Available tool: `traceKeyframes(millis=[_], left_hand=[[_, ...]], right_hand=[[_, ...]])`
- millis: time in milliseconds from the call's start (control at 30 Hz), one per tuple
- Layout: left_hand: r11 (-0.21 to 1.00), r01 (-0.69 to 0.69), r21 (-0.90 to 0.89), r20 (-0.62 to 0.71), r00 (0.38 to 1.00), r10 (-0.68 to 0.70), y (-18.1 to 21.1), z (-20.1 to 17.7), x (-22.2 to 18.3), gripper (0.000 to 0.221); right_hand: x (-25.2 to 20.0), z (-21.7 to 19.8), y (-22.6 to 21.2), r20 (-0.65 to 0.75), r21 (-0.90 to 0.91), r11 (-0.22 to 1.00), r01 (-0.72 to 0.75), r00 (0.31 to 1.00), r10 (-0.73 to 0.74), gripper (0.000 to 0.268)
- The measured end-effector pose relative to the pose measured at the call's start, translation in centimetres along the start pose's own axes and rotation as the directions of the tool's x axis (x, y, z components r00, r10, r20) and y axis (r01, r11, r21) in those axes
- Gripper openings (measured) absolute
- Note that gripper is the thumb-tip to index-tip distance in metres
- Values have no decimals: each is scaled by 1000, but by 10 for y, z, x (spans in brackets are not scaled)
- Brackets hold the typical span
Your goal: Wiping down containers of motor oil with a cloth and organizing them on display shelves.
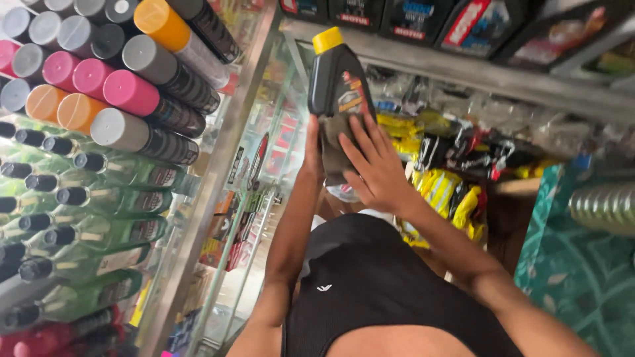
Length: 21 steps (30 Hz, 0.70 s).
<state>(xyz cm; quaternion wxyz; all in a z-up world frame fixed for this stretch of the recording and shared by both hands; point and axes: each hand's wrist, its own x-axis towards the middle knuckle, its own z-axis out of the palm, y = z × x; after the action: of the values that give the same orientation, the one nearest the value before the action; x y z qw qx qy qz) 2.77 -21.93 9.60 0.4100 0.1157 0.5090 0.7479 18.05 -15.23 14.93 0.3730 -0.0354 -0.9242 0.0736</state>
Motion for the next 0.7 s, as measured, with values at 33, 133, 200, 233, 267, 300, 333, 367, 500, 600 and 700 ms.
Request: traceKeyframes(millis=[33, 133, 200, 233, 267, 300, 333, 367, 500, 600, 700], left_hand=[[982, 99, -158, 77, 993, -88, -11, -3, 8, 63], [931, 205, -303, 188, 970, -153, -47, -14, 40, 69], [930, 220, -296, 210, 964, -161, -64, -6, 44, 59], [928, 252, -274, 201, 959, -200, -66, 6, 38, 55], [925, 286, -252, 192, 951, -241, -68, 18, 32, 52], [925, 290, -246, 195, 949, -246, -79, 17, 39, 52], [935, 214, -282, 225, 962, -153, -92, 15, 44, 49], [937, 139, -321, 251, 966, -57, -104, 12, 49, 47], [886, -94, -455, 305, 918, 253, -121, 7, 78, 45], [896, 136, -423, 219, 975, -44, -101, 16, 88, 77], [909, 240, -341, 234, 958, -165, -99, 22, 103, 77]], right_hand=[[-7, -1, 8, 22, 84, 996, -43, 999, 41, 66], [3, -4, 48, 20, 201, 974, -105, 994, 103, 71], [19, -14, 71, -6, 235, 962, -136, 990, 142, 73], [30, -22, 79, -23, 205, 969, -135, 990, 142, 72], [41, -31, 87, -38, 174, 975, -136, 989, 144, 72], [43, -33, 87, -40, 173, 975, -142, 988, 151, 72], [44, -35, 85, -42, 143, 982, -120, 991, 127, 70], [45, -37, 83, -42, 113, 989, -96, 994, 102, 68], [1, -41, 62, 36, 61, 991, -118, 993, 116, 64], [-47, -34, 49, 84, 40, 979, -198, 977, 194, 64], [-59, -20, 54, 76, -12, 964, -266, 961, 266, 70]])
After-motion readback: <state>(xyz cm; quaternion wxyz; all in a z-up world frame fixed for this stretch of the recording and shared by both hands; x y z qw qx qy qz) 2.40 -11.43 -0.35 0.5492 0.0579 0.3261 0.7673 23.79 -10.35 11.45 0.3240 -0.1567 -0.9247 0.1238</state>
